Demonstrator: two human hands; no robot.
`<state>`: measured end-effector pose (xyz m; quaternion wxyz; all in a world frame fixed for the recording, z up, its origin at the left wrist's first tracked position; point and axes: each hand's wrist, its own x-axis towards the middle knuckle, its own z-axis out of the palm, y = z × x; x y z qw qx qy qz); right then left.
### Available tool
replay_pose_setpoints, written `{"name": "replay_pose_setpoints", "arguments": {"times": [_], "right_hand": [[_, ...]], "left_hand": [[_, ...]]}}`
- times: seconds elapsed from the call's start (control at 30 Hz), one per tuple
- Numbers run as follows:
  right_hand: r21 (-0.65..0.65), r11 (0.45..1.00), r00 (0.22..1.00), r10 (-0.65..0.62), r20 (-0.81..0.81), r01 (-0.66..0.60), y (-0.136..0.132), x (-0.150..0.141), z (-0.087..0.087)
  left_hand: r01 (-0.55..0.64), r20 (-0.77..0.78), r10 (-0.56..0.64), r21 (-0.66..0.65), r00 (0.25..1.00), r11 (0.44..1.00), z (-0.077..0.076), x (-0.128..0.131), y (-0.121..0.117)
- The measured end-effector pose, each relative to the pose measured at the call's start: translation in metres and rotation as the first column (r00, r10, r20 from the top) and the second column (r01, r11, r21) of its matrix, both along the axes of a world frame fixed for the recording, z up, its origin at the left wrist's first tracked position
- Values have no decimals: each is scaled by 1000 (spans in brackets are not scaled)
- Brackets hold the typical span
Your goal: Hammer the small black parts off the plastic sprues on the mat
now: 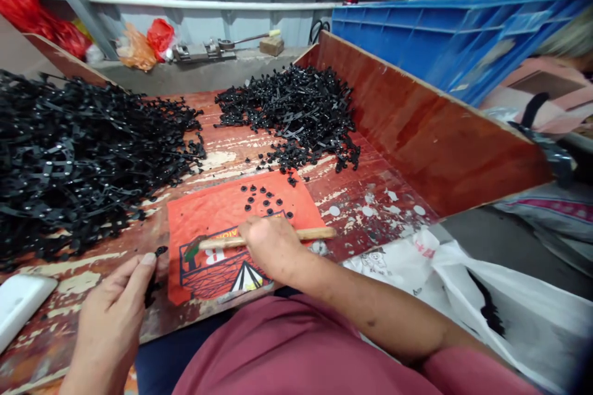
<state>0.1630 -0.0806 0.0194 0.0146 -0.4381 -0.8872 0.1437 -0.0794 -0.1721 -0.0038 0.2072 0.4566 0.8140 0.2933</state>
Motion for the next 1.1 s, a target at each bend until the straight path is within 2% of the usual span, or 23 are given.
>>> {"name": "replay_pose_setpoints", "arguments": {"times": [0.07,0.13,0.2,0.27,0.37,0.47,0.67,0.8,0.93,1.1], "right_hand": [[-12,1000,999,-23,-32,23,4,5,3],[-53,996,981,-86,-173,78,5,22,9],[-130,982,907,-178,-382,138,3,45,14],[-192,968,847,-234,-477,159,-4,69,18],[-274,947,818,-289,-497,168,-20,95,16],[-320,933,821,-308,-481,163,-35,106,10],[-324,935,816,-295,-496,141,-45,112,4],[-291,946,833,-271,-481,140,-43,111,6],[-228,963,856,-237,-460,144,-40,97,4],[-145,982,913,-168,-371,122,-38,72,-6]], "left_hand": [[-101,183,100,-4,978,995,8,2,2],[-76,242,79,-21,967,997,12,6,5],[67,234,-52,-57,971,996,10,15,11],[243,216,-216,-112,952,963,4,30,19],[412,144,-391,-159,909,897,0,56,37],[458,33,-460,-193,887,868,1,74,52],[501,-102,-541,-269,835,823,2,82,64],[489,-157,-542,-283,825,825,-3,82,63],[485,-152,-530,-256,834,836,-6,82,62],[483,-154,-529,-259,835,837,-2,83,62]]}}
